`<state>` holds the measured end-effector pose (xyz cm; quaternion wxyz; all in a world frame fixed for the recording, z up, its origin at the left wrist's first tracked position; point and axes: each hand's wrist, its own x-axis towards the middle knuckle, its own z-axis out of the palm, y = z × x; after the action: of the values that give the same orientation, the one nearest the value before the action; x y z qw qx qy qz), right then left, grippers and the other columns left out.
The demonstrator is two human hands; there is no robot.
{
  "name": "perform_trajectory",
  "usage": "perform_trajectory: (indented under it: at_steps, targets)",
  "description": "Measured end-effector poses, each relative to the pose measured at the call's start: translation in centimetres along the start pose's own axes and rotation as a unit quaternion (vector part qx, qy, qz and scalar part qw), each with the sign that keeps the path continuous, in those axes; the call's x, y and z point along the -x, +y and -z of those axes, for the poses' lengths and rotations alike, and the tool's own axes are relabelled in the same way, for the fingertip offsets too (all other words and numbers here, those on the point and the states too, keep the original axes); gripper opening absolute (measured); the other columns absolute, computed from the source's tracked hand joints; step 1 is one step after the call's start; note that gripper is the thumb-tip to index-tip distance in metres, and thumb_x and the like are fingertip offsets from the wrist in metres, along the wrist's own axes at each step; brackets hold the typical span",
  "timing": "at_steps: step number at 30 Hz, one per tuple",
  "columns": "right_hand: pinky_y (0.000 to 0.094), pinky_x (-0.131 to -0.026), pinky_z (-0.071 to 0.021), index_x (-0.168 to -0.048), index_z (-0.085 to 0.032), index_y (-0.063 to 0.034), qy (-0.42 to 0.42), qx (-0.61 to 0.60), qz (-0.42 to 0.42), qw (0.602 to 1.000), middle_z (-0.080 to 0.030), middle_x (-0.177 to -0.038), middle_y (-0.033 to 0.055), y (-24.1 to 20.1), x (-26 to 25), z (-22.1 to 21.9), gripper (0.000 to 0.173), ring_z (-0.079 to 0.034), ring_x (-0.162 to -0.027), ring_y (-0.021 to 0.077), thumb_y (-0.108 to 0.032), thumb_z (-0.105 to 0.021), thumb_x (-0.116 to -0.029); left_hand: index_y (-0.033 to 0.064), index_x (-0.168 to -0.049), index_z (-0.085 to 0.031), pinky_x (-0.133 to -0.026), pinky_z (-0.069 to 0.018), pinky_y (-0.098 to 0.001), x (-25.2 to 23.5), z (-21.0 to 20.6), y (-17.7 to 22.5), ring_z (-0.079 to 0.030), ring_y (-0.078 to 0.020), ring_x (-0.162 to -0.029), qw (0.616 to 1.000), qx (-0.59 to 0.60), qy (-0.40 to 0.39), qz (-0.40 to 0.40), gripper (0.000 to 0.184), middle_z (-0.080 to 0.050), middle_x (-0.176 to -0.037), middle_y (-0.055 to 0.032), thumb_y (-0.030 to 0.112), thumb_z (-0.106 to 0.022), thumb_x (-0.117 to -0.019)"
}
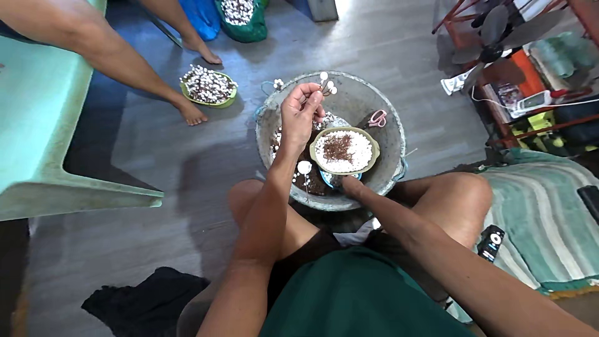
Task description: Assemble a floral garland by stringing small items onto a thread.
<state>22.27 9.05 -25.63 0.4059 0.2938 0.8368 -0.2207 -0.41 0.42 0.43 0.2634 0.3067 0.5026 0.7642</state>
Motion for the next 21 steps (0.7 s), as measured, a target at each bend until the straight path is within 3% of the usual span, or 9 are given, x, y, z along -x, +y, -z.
perform_trajectory:
  at_steps: [5,10,13,15,17,21]
  targets:
    - [0.0636,-0.102,-0.0493,-0.131,-0.060,0.0075,0.009,0.006,-0.014,1.000,-0.058,-0.137,0.0305,-0.6,1.1,0.8,0.037,-0.057,-0.127,0.0472,-0.009,-0.060,-0.0978,-0.0015,-0.115,-0.061,-0.058,-0.0569,-0.0286,0.0,-0.1,0.1,-0.064,-0.0164,-0.068,1.000,-0.009,-0.010,-0.005,0.014,-0.068,-0.096,-0.0118,0.005,-0.057,-0.1036]
    - [0.0655,-0.100,-0.0497,-0.133,-0.061,0.0016,0.022,-0.013,-0.002,1.000,-0.060,-0.135,0.0290,-0.7,3.1,1.7,0.036,-0.059,-0.126,0.0475,-0.013,-0.058,-0.1000,-0.0016,-0.115,-0.062,-0.057,-0.0576,-0.0299,-0.1,-0.2,0.1,-0.065,-0.0171,-0.067,0.999,-0.043,-0.012,-0.030,0.015,-0.069,-0.094,-0.0110,0.007,-0.057,-0.1038]
    - [0.0578,-0.102,-0.0511,-0.123,-0.071,-0.0056,0.114,-0.121,0.072,0.983,-0.070,-0.121,0.0196,0.8,5.6,3.5,0.029,-0.066,-0.116,0.0364,-0.018,-0.061,-0.0981,-0.0016,-0.114,-0.063,-0.057,-0.0582,-0.0305,-0.1,-0.6,0.6,-0.065,-0.0162,-0.066,0.993,-0.100,-0.013,-0.063,0.015,-0.069,-0.093,-0.0095,0.007,-0.059,-0.1034]
    - [0.0464,-0.098,-0.0568,-0.120,-0.072,-0.0056,0.188,-0.286,0.132,0.930,-0.074,-0.112,0.0128,1.6,9.1,6.4,0.027,-0.072,-0.103,0.0247,-0.020,-0.066,-0.0978,0.0005,-0.114,-0.066,-0.060,-0.0583,-0.0300,-0.2,-1.1,1.1,-0.065,-0.0141,-0.068,0.982,-0.166,-0.018,-0.086,0.016,-0.070,-0.098,-0.0075,0.010,-0.060,-0.1033]
    - [0.0420,-0.090,-0.0610,-0.116,-0.073,-0.0026,0.228,-0.467,0.202,0.830,-0.076,-0.102,0.0109,1.9,13.9,10.1,0.023,-0.073,-0.091,0.0201,-0.015,-0.071,-0.0961,0.0034,-0.115,-0.068,-0.063,-0.0574,-0.0286,-0.6,-1.8,1.8,-0.065,-0.0116,-0.072,0.964,-0.239,-0.034,-0.109,0.018,-0.071,-0.102,-0.0056,0.015,-0.059,-0.1040]
    - [0.0367,-0.087,-0.0610,-0.118,-0.072,-0.0062,0.285,-0.629,0.323,0.647,-0.073,-0.107,0.0065,2.1,22.6,16.8,0.022,-0.071,-0.091,0.0160,-0.007,-0.067,-0.0960,0.0069,-0.111,-0.072,-0.067,-0.0542,-0.0242,-1.4,-4.4,2.8,-0.061,-0.0078,-0.076,0.921,-0.341,-0.073,-0.176,0.018,-0.066,-0.100,-0.0036,0.018,-0.059,-0.1037]
